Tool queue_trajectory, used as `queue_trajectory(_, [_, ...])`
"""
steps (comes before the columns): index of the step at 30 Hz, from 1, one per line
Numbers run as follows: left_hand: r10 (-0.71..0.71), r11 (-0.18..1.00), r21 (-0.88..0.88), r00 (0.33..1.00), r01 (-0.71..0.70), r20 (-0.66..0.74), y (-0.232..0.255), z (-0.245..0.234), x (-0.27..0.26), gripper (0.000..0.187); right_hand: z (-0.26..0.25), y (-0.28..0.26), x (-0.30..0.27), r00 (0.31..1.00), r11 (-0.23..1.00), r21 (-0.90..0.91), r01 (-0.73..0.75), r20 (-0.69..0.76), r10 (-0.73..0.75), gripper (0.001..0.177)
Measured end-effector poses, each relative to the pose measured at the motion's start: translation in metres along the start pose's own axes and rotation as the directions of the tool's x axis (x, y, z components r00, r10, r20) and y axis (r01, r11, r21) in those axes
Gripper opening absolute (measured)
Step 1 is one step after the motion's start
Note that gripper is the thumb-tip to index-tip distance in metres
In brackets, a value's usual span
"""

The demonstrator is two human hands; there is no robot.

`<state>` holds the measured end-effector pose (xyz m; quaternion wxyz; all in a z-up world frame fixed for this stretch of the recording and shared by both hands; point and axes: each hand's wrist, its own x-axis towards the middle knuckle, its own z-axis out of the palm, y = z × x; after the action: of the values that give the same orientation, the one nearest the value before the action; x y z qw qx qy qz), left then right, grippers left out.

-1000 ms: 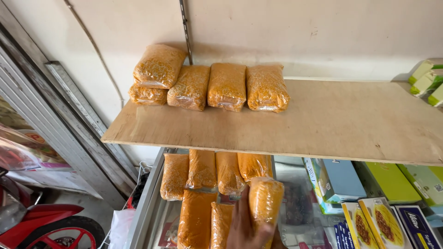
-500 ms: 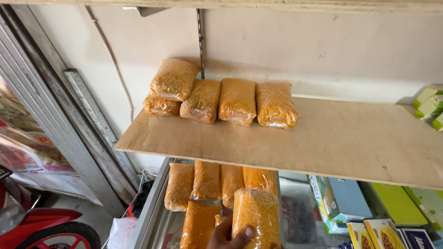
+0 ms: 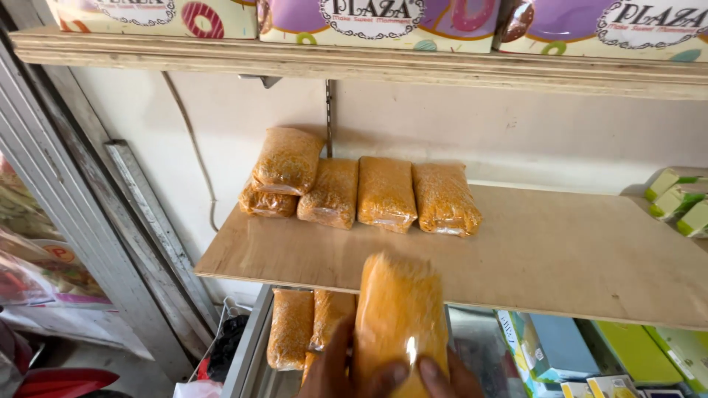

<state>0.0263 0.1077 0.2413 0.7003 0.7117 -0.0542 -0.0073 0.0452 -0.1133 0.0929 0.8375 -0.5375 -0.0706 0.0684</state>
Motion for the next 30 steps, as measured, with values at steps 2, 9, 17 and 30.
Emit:
queue_trajectory(2, [0.040,0.999,0.029,0.999,-0.040,-0.022,0.015,-0.005,0.011,0.082,0.052,-0.067,0.018,1.000,1.000,0.001,0.005,0.007,-0.005,0.076])
queue_trajectory(9, [-0.007,0.998,-0.055,0.978,-0.004,-0.207,0.066,-0.032,0.061,0.072,0.143,-0.167,0.064,0.996,0.990,-0.140,0.033,-0.075,-0.044,0.069])
queue_trajectory(17, [0.212,0.975,0.097,0.964,-0.198,-0.158,0.084,-0.075,0.146,0.073,0.167,-0.181,0.170,0.962,0.933,-0.354,0.062,-0.227,-0.150,0.055])
queue_trajectory(30, [0.611,0.627,0.707,0.769,-0.327,-0.187,0.073,-0.092,0.191,0.037,0.184,-0.202,0.221,0.990,0.674,-0.739,0.014,-0.086,-0.115,0.073])
